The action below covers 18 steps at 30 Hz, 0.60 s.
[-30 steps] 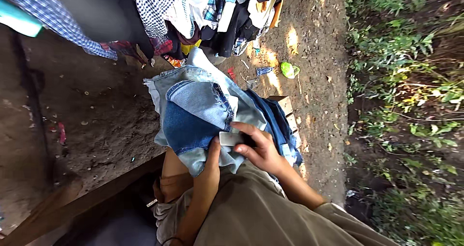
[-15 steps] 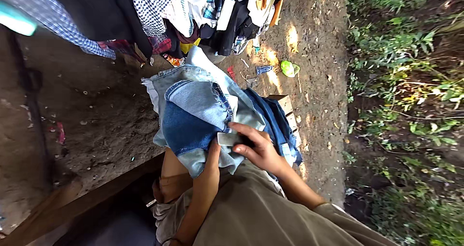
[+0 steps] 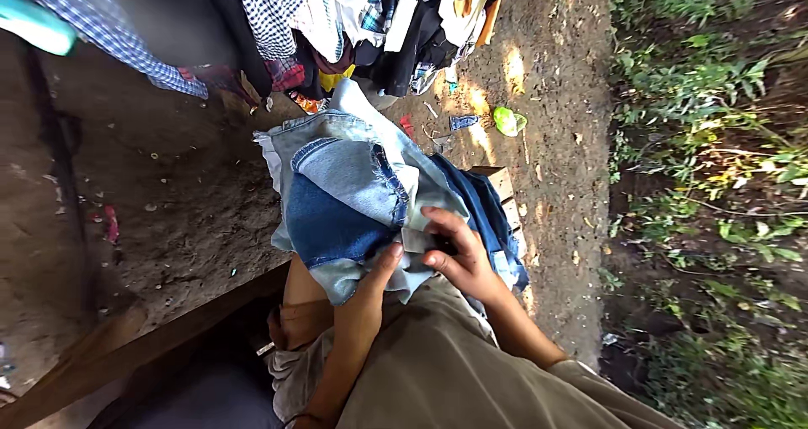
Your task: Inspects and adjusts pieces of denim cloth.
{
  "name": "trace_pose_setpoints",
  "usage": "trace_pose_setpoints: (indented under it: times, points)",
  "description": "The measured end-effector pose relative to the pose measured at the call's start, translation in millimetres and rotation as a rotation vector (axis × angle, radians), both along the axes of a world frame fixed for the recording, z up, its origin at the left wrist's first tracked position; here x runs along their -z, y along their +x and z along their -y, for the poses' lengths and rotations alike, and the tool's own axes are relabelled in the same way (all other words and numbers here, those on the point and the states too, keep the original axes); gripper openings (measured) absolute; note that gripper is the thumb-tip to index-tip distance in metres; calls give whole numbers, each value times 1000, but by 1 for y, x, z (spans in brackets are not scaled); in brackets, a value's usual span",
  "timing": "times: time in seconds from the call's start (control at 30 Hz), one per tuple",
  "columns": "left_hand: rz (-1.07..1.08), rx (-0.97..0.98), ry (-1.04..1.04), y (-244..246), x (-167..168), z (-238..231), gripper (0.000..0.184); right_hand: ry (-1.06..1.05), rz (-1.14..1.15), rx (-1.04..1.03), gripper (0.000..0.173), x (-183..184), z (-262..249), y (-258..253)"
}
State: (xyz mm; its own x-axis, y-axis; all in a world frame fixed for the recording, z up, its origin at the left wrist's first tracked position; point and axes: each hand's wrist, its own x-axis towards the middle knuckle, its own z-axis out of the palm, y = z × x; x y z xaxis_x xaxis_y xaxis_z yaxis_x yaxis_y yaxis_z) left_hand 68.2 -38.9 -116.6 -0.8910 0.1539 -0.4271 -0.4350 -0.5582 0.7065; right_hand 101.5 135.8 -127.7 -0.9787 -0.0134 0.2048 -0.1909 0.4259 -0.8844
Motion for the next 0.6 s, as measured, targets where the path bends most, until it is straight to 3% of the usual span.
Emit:
trace_pose_setpoints:
  times: [0.13,0.23,0.43,0.53,0.6]
  points:
    - [48,12,-146,-5,-24,-6,29,62,-16,-47,44,2,0,-2]
    - [-5,41,-100,-1,-9,0,27,59,-29,-5,38,2,-2,-4]
    - [0,31,-196,-7,-29,-5,34,-188,-5,113,33,-8,-6,-2]
    - [-26,68,-95,-5,-16,-1,25,-67,29,13,42,-9,-1,-2]
    - [-85,126,-149,-8,-24,-3,23,40,33,0,44,-6,2,-5]
